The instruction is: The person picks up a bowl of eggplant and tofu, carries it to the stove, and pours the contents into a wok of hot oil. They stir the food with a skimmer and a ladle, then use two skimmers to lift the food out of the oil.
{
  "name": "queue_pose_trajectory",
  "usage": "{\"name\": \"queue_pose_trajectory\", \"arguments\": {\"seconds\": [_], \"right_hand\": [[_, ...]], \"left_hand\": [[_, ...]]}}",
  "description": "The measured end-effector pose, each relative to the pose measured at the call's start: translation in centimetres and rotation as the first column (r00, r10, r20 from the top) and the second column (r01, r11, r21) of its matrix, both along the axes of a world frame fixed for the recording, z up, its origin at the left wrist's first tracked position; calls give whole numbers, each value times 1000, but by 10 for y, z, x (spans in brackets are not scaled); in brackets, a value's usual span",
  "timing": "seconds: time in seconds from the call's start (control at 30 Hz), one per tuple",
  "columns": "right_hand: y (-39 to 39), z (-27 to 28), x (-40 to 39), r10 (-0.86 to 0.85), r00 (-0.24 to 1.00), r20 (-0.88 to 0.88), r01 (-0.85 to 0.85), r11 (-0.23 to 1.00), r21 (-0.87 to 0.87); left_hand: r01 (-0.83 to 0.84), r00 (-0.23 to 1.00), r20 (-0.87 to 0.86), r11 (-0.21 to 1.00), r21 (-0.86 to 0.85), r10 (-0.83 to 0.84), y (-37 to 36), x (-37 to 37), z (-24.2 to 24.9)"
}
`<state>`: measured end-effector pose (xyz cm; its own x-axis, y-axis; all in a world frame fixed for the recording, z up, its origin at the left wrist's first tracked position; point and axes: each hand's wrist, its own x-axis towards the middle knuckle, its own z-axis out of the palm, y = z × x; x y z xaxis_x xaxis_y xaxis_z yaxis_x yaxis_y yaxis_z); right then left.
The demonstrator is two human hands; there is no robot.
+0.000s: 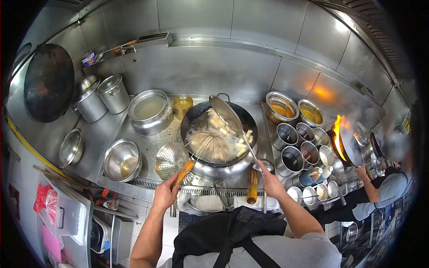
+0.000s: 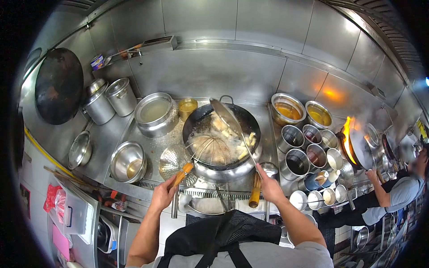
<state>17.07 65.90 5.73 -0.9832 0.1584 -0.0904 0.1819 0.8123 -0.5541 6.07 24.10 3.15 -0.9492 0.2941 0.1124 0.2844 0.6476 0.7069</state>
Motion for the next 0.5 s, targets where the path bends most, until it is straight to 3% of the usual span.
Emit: {"name": "queue_pose_trajectory", "arguments": {"seconds": [0.2,0.27,0.37,0.5], "right_hand": [[7,-17,50,4,997,83,-5,1000,10],[14,-15,45,-44,963,265,-7,982,190],[26,-20,29,-29,969,244,-44,956,288],[35,-27,6,4,992,126,-34,970,241]], "left_hand": [[6,999,-49,998,-66,-9,7,4,26],[7,997,-70,996,-91,-13,7,5,25],[-2,999,-54,995,-101,-3,7,5,28],[-17,999,-45,993,-115,12,3,2,14]]}}
